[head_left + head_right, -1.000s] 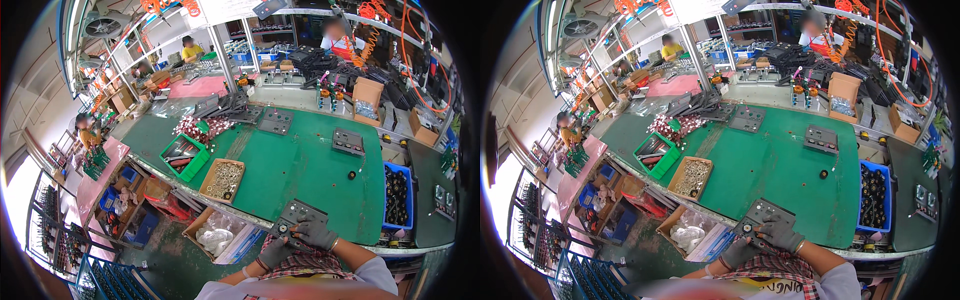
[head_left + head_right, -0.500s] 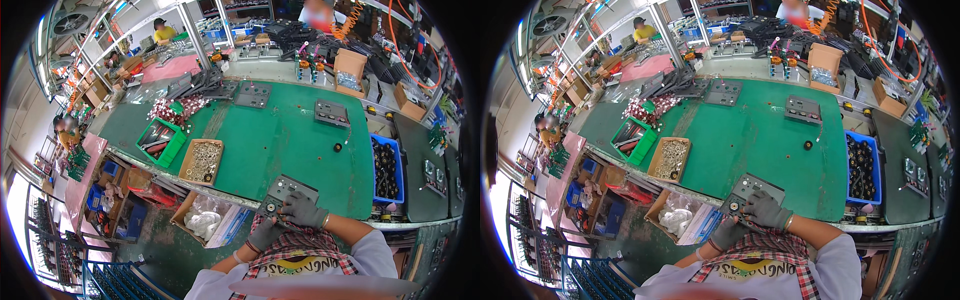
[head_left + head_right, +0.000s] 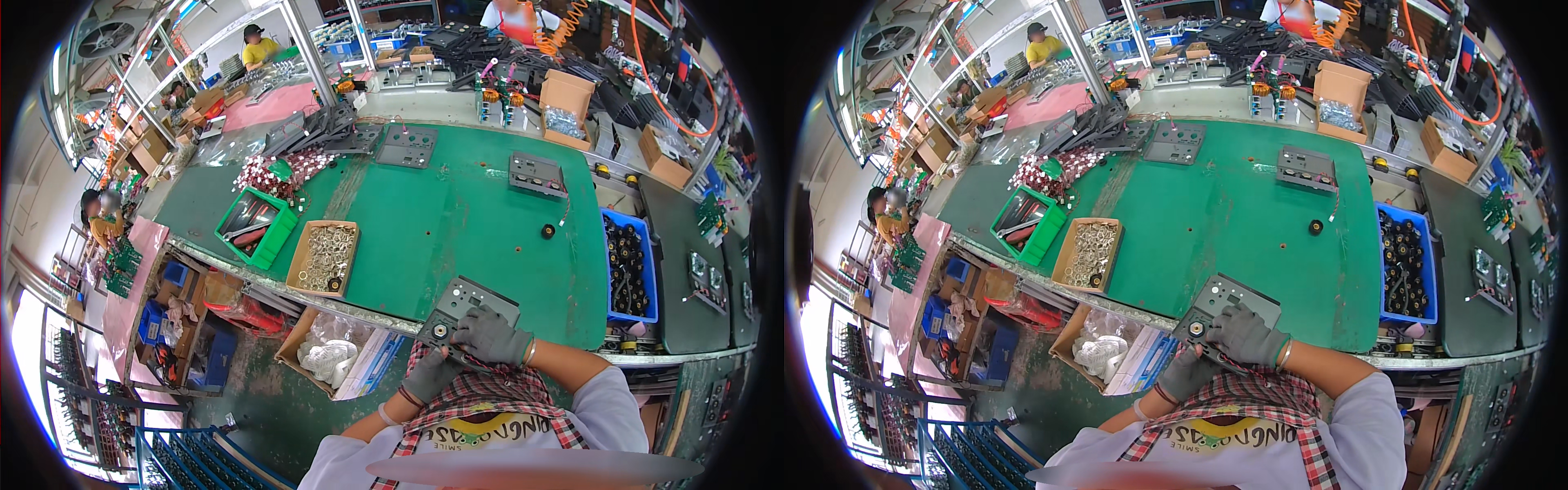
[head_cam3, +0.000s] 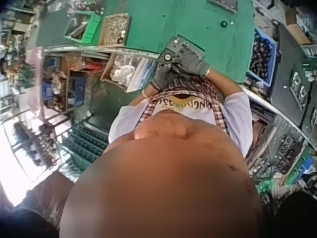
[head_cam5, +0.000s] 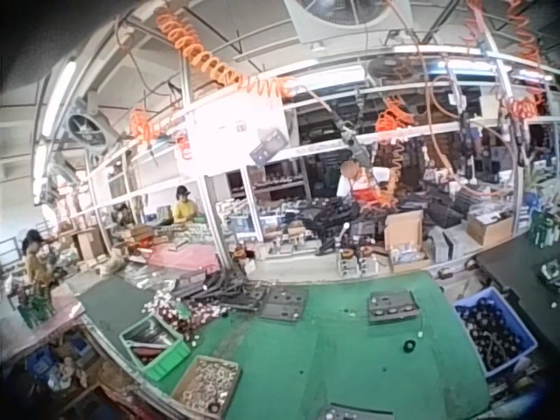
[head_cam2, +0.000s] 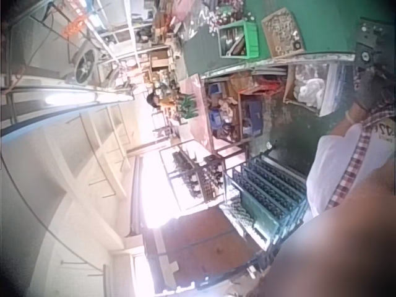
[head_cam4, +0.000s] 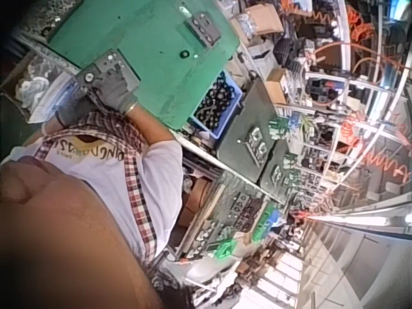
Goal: Assembling small electrical components and dials onto a metal panel at an industrial workbench.
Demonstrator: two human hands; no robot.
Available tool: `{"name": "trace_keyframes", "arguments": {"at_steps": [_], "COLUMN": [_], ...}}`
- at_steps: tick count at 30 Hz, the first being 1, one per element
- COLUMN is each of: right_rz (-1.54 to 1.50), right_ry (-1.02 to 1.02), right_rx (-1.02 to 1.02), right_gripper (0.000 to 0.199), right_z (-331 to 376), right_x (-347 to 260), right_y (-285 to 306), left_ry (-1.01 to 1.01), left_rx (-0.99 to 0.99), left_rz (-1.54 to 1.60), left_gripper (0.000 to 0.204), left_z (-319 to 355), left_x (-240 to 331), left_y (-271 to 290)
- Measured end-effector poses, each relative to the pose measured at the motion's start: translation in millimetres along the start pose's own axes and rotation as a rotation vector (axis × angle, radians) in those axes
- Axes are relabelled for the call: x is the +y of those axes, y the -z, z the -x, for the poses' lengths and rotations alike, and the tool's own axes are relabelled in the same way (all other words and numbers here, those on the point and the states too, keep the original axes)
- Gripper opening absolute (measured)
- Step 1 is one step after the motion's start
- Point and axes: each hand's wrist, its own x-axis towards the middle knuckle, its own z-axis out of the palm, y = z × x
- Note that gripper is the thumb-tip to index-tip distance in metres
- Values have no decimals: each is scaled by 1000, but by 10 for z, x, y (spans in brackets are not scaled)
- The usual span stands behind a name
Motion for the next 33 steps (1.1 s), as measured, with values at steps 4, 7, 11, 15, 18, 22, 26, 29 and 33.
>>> {"name": "trace_keyframes", "arguments": {"at_steps": [4,7,11,15,18,22,26,29,33], "right_rz": [-21,-37,-64,-27,-91,-292,-226,-271,-164], "right_ry": [96,59,-45,57,97,58,-77,-68,-135], "right_rx": [-62,-146,-239,-146,-125,-177,-280,-248,-247], "right_gripper": [21,22,23,22,20,22,23,24,28], "right_z": [-64,-102,-127,-115,-116,-130,-144,-141,-150], "right_x": [62,53,0,77,84,115,21,55,-8], "right_y": [34,122,223,91,52,113,231,191,215], "left_ry": [41,16,22,10,16,33,28,12,-21], "left_rx": [-50,-24,-24,-49,-64,-51,-1,8,-57], "left_rz": [-17,-41,0,-62,-74,-40,-20,52,11], "left_gripper": [58,59,60,65,64,58,55,52,55], "left_z": [11,8,4,-13,-16,-12,4,7,13], "left_x": [37,39,14,60,46,65,14,27,37], "left_y": [-46,-104,-30,-127,-108,-147,-36,-116,-150]}}
